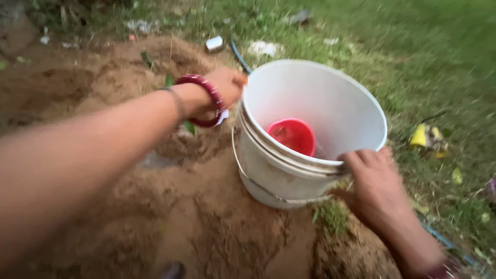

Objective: The person digs a hole in the dirt using a trowel and their hands, places a sapling into the hole, and then fills the hole back in with dirt by hand to secure the plant.

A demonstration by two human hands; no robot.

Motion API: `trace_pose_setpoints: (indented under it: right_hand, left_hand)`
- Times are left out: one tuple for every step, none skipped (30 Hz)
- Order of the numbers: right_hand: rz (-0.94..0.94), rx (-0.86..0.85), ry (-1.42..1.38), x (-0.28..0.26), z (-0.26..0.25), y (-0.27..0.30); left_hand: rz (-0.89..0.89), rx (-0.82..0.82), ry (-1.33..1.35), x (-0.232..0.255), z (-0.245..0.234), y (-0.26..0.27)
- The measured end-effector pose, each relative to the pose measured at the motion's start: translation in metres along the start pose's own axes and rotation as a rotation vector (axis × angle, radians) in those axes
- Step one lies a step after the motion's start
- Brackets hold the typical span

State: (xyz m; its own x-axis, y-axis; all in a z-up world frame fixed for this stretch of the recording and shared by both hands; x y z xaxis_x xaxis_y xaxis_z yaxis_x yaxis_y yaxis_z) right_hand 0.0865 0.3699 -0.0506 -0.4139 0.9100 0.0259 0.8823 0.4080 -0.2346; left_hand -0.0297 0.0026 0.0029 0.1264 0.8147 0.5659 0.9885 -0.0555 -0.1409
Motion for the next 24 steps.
trace_pose_setpoints:
  right_hand:
    - [0.008,0.012,0.007,-0.019,-0.012,-0.014]
    - [0.110,-0.172,0.032,-0.031,-0.018,-0.026]
    - [0.219,-0.371,0.048,-0.041,-0.020,-0.027]
    - [0.227,-0.377,0.048,-0.047,-0.025,-0.026]
    - [0.200,-0.324,0.038,-0.048,-0.031,-0.027]
    - [0.171,-0.272,0.030,-0.046,-0.033,-0.027]
    - [0.165,-0.271,0.033,-0.041,-0.032,-0.027]
    - [0.117,-0.243,0.074,-0.036,-0.031,-0.026]
    - [0.062,-0.214,0.105,-0.033,-0.027,-0.028]
    - [0.049,-0.213,0.098,-0.030,-0.021,-0.033]
    - [0.030,-0.275,0.111,-0.026,-0.015,-0.036]
    - [0.011,-0.337,0.124,-0.023,-0.011,-0.036]
    - [0.004,-0.337,0.123,-0.020,-0.015,-0.037]
    - [0.025,-0.398,0.184,-0.019,-0.021,-0.040]
    - [0.038,-0.463,0.249,-0.026,-0.026,-0.044]
    - [0.028,-0.465,0.251,-0.041,-0.033,-0.049]
    - [0.091,-0.630,0.343,-0.052,-0.042,-0.052]
    - [0.158,-0.792,0.437,-0.067,-0.051,-0.052]
    - [0.147,-0.792,0.446,-0.089,-0.060,-0.052]
    - [0.113,-0.799,0.432,-0.115,-0.066,-0.052]
    - [0.069,-0.813,0.405,-0.149,-0.064,-0.049]
    - [-0.061,-0.662,0.529,-0.184,-0.066,-0.050]
    - [-0.194,-0.488,0.640,-0.220,-0.069,-0.055]
    - [-0.326,-0.569,0.561,-0.257,-0.066,-0.053]
  left_hand:
    - [0.048,-0.120,-0.088,0.014,-0.024,0.015]
    - [0.094,-0.240,-0.178,0.026,-0.046,0.031]
    - [-0.009,-0.324,-0.229,0.027,-0.068,0.052]
    - [-0.113,-0.405,-0.282,0.025,-0.086,0.074]
    - [-0.053,-0.470,-0.379,0.024,-0.102,0.094]
    - [0.007,-0.534,-0.477,0.019,-0.117,0.115]
    - [-0.053,-0.569,-0.552,0.009,-0.127,0.135]
    - [-0.115,-0.604,-0.625,-0.004,-0.135,0.155]
    - [-0.113,-0.626,-0.614,-0.013,-0.140,0.174]
    - [-0.111,-0.647,-0.601,-0.021,-0.145,0.190]
    - [-0.118,-0.648,-0.597,-0.028,-0.148,0.204]
    - [-0.148,-0.679,-0.595,-0.034,-0.150,0.219]
    - [-0.178,-0.707,-0.596,-0.038,-0.156,0.230]
    - [-0.185,-0.705,-0.596,-0.040,-0.163,0.239]
    - [-0.133,-0.645,-0.574,-0.038,-0.169,0.248]
    - [-0.082,-0.584,-0.553,-0.036,-0.174,0.257]
    - [-0.091,-0.580,-0.547,-0.035,-0.177,0.265]
    - [-0.096,-0.520,-0.587,-0.034,-0.180,0.272]
    - [-0.100,-0.462,-0.625,-0.033,-0.180,0.276]
    - [-0.110,-0.459,-0.617,-0.033,-0.178,0.281]
    - [-0.141,-0.466,-0.612,-0.035,-0.178,0.290]
    - [-0.171,-0.472,-0.607,-0.037,-0.178,0.299]
    - [-0.197,-0.470,-0.616,-0.040,-0.182,0.308]
    - [-0.257,-0.524,-0.618,-0.043,-0.185,0.317]
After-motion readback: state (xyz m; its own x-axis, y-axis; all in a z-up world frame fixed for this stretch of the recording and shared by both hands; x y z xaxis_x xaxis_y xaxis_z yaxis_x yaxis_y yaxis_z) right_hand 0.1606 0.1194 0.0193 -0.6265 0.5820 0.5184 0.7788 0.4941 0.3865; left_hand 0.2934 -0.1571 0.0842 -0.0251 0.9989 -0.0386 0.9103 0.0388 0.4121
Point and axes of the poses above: each hand's wrist, its own y-axis away from the middle knuckle, its own z-axis out of the palm, x = y × z, the point moved 3 cm from there along -y, towards the middle knuckle, and after that the axes turned 3 degrees about x, right-handed, at the moved point
